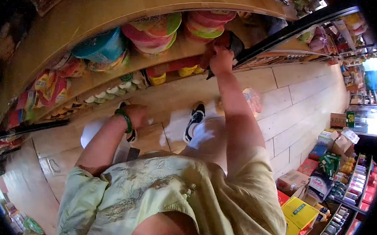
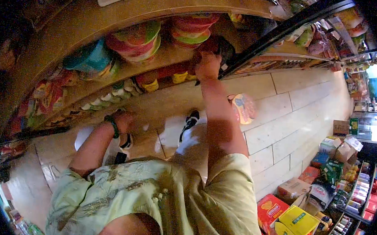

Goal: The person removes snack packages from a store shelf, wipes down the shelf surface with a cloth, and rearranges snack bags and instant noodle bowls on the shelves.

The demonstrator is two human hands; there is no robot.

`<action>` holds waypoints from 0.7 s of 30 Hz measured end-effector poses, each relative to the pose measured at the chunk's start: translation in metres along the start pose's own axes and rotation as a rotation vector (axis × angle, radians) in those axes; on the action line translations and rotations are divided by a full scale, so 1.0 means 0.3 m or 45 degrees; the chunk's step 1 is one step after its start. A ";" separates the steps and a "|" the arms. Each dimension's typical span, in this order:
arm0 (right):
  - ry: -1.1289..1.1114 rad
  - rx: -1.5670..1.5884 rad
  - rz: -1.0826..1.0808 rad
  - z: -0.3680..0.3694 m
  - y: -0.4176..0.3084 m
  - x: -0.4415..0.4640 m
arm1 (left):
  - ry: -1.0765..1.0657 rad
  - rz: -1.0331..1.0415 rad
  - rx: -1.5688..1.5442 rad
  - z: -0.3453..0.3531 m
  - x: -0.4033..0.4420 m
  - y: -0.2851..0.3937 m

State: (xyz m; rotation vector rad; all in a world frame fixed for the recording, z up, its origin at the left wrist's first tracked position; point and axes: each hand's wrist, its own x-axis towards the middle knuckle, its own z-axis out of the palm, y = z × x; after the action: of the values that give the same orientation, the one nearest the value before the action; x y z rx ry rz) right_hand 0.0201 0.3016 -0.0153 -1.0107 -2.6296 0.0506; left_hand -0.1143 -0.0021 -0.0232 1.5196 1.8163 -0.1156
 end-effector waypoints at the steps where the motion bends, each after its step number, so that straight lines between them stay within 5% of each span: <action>1: -0.118 -0.019 0.078 -0.012 -0.025 -0.001 | 0.010 0.008 -0.008 0.004 0.002 -0.001; 6: -0.350 -0.075 0.106 -0.042 -0.158 -0.021 | 0.136 0.096 0.098 0.076 0.041 -0.052; 7: -0.132 0.003 0.064 -0.014 -0.182 -0.030 | 0.140 0.102 0.094 0.061 0.039 -0.044; 11: -0.236 0.289 0.176 0.013 -0.283 -0.059 | -0.006 -0.011 0.089 0.013 0.030 -0.027; 14: -0.389 0.467 -0.280 0.122 -0.313 -0.084 | -0.011 -0.027 0.049 -0.007 0.021 -0.032; 16: -0.657 1.147 0.456 0.058 -0.408 -0.126 | -0.025 -0.024 0.062 0.000 0.032 -0.055; 18: -0.719 1.010 0.299 -0.043 -0.433 -0.163 | 0.096 -0.010 0.164 0.021 0.049 -0.097; 21: -0.629 1.287 0.571 -0.059 -0.442 -0.236 | 0.259 -0.213 -0.127 -0.025 -0.005 -0.083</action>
State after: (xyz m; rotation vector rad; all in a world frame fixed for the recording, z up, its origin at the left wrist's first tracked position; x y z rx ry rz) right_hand -0.0108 0.1542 0.0006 -1.2077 -2.1245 1.6971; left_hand -0.1396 -0.0067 -0.0265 1.3487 2.0778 0.0508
